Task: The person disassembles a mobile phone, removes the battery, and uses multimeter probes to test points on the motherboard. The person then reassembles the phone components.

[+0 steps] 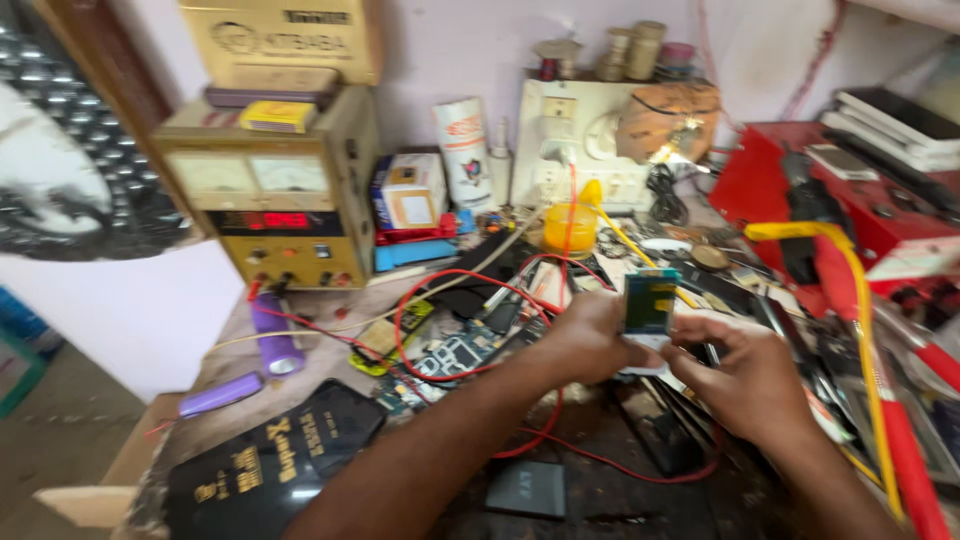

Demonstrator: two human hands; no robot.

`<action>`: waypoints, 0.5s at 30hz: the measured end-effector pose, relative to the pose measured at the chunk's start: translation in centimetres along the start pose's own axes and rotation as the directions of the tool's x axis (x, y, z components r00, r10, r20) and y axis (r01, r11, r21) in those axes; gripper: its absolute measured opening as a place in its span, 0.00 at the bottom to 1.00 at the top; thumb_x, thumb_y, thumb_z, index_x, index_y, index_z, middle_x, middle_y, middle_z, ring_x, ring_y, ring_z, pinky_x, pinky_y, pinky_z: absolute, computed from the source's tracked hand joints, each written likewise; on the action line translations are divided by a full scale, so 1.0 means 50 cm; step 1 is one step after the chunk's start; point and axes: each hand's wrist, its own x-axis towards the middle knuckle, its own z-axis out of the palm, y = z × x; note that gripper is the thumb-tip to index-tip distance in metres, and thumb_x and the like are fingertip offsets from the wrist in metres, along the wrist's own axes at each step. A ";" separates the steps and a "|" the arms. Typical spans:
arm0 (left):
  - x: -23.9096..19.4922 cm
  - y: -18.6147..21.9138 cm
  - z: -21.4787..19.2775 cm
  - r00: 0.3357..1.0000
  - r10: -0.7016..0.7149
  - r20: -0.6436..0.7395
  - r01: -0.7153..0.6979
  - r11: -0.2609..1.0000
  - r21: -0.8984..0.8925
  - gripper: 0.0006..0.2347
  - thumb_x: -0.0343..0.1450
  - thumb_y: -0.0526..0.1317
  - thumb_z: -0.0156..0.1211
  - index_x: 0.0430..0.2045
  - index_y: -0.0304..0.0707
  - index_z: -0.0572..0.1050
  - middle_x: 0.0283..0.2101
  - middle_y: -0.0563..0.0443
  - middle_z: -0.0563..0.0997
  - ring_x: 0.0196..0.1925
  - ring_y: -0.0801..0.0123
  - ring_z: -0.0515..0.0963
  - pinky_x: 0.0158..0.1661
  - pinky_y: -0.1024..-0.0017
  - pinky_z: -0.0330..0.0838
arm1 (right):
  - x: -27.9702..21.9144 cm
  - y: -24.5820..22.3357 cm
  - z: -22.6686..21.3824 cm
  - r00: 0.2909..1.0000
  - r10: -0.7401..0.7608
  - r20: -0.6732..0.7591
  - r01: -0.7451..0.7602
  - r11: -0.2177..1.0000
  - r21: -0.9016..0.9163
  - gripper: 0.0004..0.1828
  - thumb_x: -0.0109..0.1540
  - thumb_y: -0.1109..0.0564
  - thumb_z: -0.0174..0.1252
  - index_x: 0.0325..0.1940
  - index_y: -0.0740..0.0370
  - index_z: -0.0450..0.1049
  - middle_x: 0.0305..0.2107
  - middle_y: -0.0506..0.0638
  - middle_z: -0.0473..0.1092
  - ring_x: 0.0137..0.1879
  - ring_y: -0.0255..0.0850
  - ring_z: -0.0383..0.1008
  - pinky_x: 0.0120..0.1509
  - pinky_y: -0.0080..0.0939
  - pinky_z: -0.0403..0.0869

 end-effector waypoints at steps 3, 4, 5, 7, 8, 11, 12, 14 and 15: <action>-0.004 0.005 0.002 1.000 -0.014 -0.020 0.013 1.000 -0.020 0.19 0.58 0.35 0.77 0.42 0.34 0.81 0.39 0.48 0.87 0.41 0.72 0.84 0.45 0.70 0.77 | 0.001 0.005 0.011 1.000 -0.003 -0.023 0.006 0.995 0.103 0.14 0.56 0.62 0.67 0.46 0.65 0.82 0.32 0.49 0.83 0.37 0.30 0.78 0.46 0.33 0.75; -0.005 0.008 0.002 1.000 -0.004 -0.022 0.003 1.000 -0.030 0.19 0.57 0.35 0.76 0.42 0.34 0.81 0.40 0.48 0.87 0.41 0.72 0.84 0.45 0.70 0.77 | 0.002 0.007 0.014 1.000 -0.015 -0.020 0.018 0.990 0.139 0.15 0.55 0.63 0.67 0.46 0.66 0.82 0.32 0.49 0.82 0.38 0.30 0.78 0.46 0.33 0.75; -0.005 0.011 0.000 1.000 0.007 -0.018 -0.008 0.999 -0.042 0.19 0.57 0.35 0.76 0.42 0.35 0.81 0.40 0.48 0.87 0.42 0.72 0.84 0.45 0.70 0.77 | 0.003 0.009 0.016 1.000 -0.023 -0.020 0.026 0.985 0.173 0.15 0.55 0.63 0.67 0.47 0.66 0.82 0.33 0.49 0.82 0.39 0.30 0.78 0.47 0.32 0.75; -0.005 0.015 -0.005 0.998 -0.051 -0.025 0.052 0.998 0.045 0.20 0.57 0.37 0.77 0.42 0.36 0.81 0.39 0.47 0.87 0.41 0.70 0.85 0.45 0.69 0.77 | 0.007 0.014 0.022 0.999 -0.034 -0.021 0.037 0.976 0.213 0.15 0.55 0.64 0.66 0.47 0.66 0.82 0.33 0.49 0.82 0.39 0.30 0.78 0.47 0.32 0.75; -0.005 0.017 -0.007 0.996 -0.080 -0.029 0.082 0.993 0.088 0.20 0.57 0.38 0.78 0.42 0.36 0.81 0.39 0.46 0.87 0.40 0.69 0.85 0.44 0.69 0.77 | 0.008 0.017 0.023 0.999 -0.037 -0.022 0.041 0.975 0.219 0.15 0.55 0.65 0.66 0.47 0.67 0.82 0.33 0.49 0.82 0.39 0.30 0.78 0.47 0.32 0.75; -0.007 0.021 -0.009 0.996 -0.089 -0.026 0.091 0.993 0.080 0.20 0.56 0.40 0.78 0.42 0.37 0.82 0.39 0.46 0.88 0.41 0.68 0.86 0.45 0.69 0.78 | 0.008 0.021 0.025 1.000 -0.017 -0.015 0.020 0.974 0.224 0.16 0.56 0.65 0.66 0.48 0.66 0.82 0.34 0.49 0.82 0.40 0.31 0.78 0.48 0.32 0.75; -0.008 0.023 -0.009 0.995 -0.092 -0.027 0.094 0.992 0.085 0.20 0.56 0.40 0.78 0.41 0.37 0.82 0.39 0.46 0.87 0.41 0.68 0.86 0.45 0.69 0.78 | 0.007 0.020 0.025 1.000 -0.008 -0.011 0.010 0.974 0.225 0.16 0.56 0.65 0.66 0.48 0.66 0.82 0.34 0.49 0.82 0.40 0.31 0.78 0.48 0.32 0.75; -0.008 0.028 -0.010 0.995 -0.098 -0.028 0.101 0.990 0.097 0.20 0.56 0.39 0.78 0.41 0.38 0.82 0.39 0.46 0.87 0.42 0.67 0.86 0.45 0.69 0.78 | 0.005 0.017 0.025 1.000 -0.005 -0.013 0.008 0.974 0.227 0.17 0.55 0.65 0.66 0.49 0.66 0.82 0.34 0.49 0.82 0.40 0.31 0.78 0.48 0.32 0.75; -0.008 0.030 -0.011 0.995 -0.099 -0.029 0.101 0.988 0.119 0.20 0.56 0.40 0.78 0.41 0.38 0.82 0.39 0.46 0.87 0.42 0.67 0.86 0.46 0.69 0.77 | 0.005 0.015 0.025 1.000 -0.004 -0.014 0.007 0.973 0.229 0.18 0.55 0.65 0.66 0.49 0.66 0.82 0.34 0.49 0.82 0.40 0.31 0.78 0.48 0.32 0.75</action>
